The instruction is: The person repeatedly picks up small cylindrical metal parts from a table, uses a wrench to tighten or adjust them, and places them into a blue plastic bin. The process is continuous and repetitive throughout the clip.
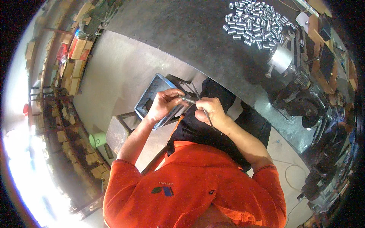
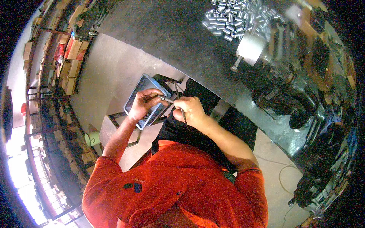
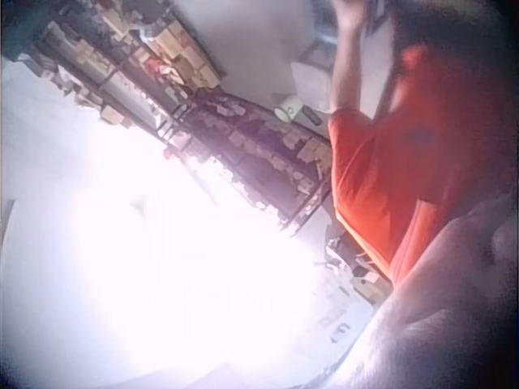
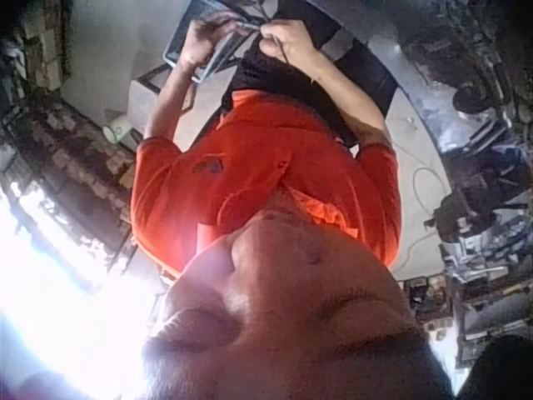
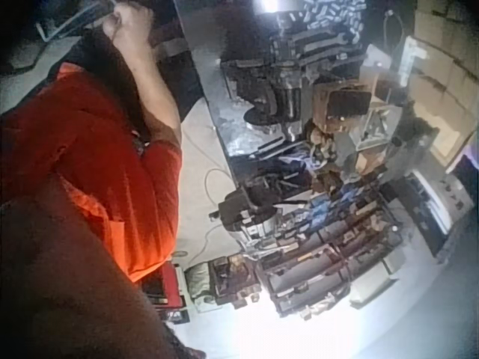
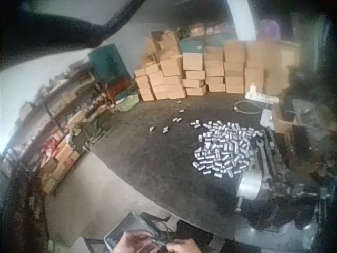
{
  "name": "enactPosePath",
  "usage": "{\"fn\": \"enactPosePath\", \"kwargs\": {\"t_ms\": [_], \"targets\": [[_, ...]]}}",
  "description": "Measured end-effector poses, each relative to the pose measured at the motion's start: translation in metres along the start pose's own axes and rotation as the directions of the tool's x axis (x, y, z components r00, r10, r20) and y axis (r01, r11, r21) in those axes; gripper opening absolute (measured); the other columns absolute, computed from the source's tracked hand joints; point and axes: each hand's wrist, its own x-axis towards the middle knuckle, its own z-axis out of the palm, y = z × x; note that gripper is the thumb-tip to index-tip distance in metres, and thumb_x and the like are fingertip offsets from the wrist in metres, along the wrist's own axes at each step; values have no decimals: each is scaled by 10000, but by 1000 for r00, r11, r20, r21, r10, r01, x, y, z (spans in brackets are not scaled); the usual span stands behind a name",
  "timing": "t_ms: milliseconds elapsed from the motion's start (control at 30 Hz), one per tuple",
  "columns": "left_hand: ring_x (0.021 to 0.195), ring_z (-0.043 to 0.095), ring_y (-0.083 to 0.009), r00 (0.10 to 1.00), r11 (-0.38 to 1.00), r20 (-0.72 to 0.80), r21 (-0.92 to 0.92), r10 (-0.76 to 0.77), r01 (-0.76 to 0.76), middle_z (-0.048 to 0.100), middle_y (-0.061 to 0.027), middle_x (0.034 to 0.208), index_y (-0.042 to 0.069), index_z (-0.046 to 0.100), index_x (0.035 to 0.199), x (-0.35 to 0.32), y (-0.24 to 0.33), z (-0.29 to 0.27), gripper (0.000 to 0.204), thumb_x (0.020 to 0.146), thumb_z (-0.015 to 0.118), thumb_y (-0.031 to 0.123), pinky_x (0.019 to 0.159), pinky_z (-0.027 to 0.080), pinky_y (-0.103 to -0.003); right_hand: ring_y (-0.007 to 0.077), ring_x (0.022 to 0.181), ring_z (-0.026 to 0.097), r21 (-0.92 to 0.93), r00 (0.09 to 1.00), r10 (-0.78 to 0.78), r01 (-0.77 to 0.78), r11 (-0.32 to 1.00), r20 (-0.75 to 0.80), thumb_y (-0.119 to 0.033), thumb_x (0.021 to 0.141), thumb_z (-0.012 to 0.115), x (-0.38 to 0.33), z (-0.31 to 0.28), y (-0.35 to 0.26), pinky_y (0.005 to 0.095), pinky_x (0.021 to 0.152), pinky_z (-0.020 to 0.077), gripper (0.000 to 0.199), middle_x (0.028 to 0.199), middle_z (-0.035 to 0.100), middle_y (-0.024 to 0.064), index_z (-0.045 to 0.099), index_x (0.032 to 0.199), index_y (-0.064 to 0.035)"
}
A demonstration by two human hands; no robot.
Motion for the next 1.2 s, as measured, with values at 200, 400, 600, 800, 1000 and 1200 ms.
{"fn": "enactPosePath", "kwargs": {"t_ms": [200, 400, 600, 800, 1000, 1200], "targets": [[879, 653, -188, 999, 999, 44, 29, -32, 31, 657, -113, 959, -41, 571, 1033, 4, 10, 1, 178, 869, 596, 23, 831, 485, -302, 326, 495, 516, 54, 1000, 8, -8, 999, -6, -156, 641, 660, 1, 1, 3, 399, 465, 394, 221, 585, 505, 137, 467, 607, -52], [695, 616, -129, 998, 999, -55, -46, -10, 8, 649, -67, 770, -24, 596, 996, 9, 2, 1, 178, 841, 652, 43, 674, 494, -268, 166, 470, 366, 228, 998, 59, -51, 972, -28, -172, 657, 627, 3, -4, -2, 319, 452, 285, 293, 527, 354, 65, 391, 553, -32], [649, 558, -99, 941, 783, -282, 621, 185, 33, 630, -54, 743, 8, 644, 900, 13, -17, -29, 219, 688, 695, 26, 604, 465, -251, 163, 462, 372, 333, 1000, -27, 28, 943, -7, -200, 652, 602, 1, -10, -23, 322, 449, 264, 298, 535, 366, 57, 380, 547, -30], [532, 557, -206, 879, 625, -156, 758, 450, -186, 594, -123, 696, 31, 665, 868, 19, -38, -28, 282, 588, 684, 57, 508, 440, -308, 188, 445, 408, 320, 997, -57, 37, 947, 54, -145, 658, 609, 1, -10, -28, 323, 439, 307, 256, 514, 387, 71, 393, 569, -40], [553, 550, -277, 904, 564, -35, 791, 427, -236, 556, -121, 682, 47, 639, 854, 18, -21, -12, 280, 581, 700, 67, 507, 432, -342, 204, 449, 425, 312, 995, 12, -42, 949, 99, -140, 660, 616, 3, -9, -24, 328, 444, 311, 215, 520, 408, 86, 440, 581, -44], [593, 592, -298, 913, 597, 18, 751, 408, -282, 604, -136, 727, 52, 649, 902, 24, -22, -3, 308, 614, 736, 120, 546, 469, -352, 322, 543, 545, 54, 978, -193, 190, 980, 78, -175, 661, 659, 2, -6, -26, 417, 486, 432, 187, 590, 492, 115, 506, 644, -68]]}}
